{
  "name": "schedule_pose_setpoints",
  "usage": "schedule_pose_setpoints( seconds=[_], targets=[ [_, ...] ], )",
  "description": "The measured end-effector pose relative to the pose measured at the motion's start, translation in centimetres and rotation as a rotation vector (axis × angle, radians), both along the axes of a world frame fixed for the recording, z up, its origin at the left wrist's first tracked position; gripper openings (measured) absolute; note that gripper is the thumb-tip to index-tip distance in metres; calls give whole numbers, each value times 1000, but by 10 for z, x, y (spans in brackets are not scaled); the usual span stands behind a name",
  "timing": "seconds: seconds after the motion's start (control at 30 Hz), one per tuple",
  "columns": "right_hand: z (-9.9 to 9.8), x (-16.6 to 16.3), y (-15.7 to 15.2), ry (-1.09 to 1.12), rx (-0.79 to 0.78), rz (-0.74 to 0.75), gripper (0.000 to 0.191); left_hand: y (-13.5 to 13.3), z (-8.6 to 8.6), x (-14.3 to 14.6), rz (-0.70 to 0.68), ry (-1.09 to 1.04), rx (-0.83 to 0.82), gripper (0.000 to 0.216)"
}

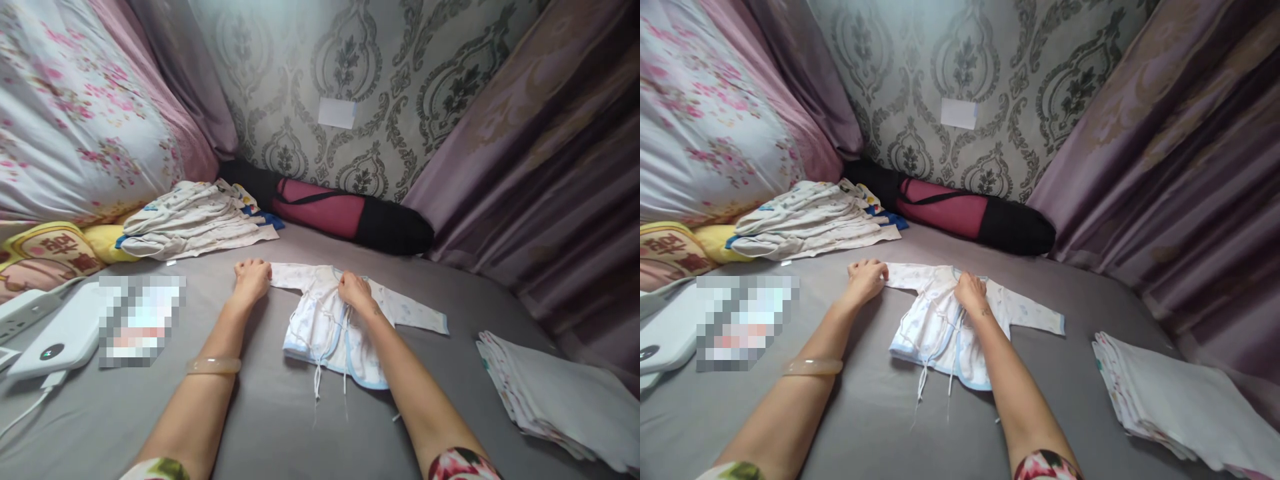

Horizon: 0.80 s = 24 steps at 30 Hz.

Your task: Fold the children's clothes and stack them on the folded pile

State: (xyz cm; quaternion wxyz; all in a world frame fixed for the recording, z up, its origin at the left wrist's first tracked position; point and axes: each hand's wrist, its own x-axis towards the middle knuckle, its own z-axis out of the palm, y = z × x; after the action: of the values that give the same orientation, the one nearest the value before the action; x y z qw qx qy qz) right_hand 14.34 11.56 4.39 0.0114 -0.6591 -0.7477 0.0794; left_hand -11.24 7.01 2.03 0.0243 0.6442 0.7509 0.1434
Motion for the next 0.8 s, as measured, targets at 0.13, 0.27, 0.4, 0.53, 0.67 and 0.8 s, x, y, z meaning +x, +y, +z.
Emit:
schedule_pose_setpoints(
  seconds=[0.13, 0.27, 0.4, 0.53, 0.67, 0.8],
  targets=[
    [2, -5, 14, 96, -46, -41, 25, 5, 0, -6, 263, -141, 54, 37],
    [-3, -19, 29, 184, -28, -145, 34, 8, -4, -10, 415, -213, 32, 44],
    [-11, -32, 38, 199, -38, -185, 32, 14, -12, -13, 439, -207, 23, 39],
    [-14, -34, 37, 201, -33, -179, 28, 21, -14, -14, 466, -244, 2, 32],
    [-13, -33, 30, 174, 51, -191, 32, 23, -11, -12, 461, -306, 16, 28],
    [-20, -38, 22, 98, 157, -169, 33, 21, -7, -11, 435, -361, 15, 31]
  ],
)
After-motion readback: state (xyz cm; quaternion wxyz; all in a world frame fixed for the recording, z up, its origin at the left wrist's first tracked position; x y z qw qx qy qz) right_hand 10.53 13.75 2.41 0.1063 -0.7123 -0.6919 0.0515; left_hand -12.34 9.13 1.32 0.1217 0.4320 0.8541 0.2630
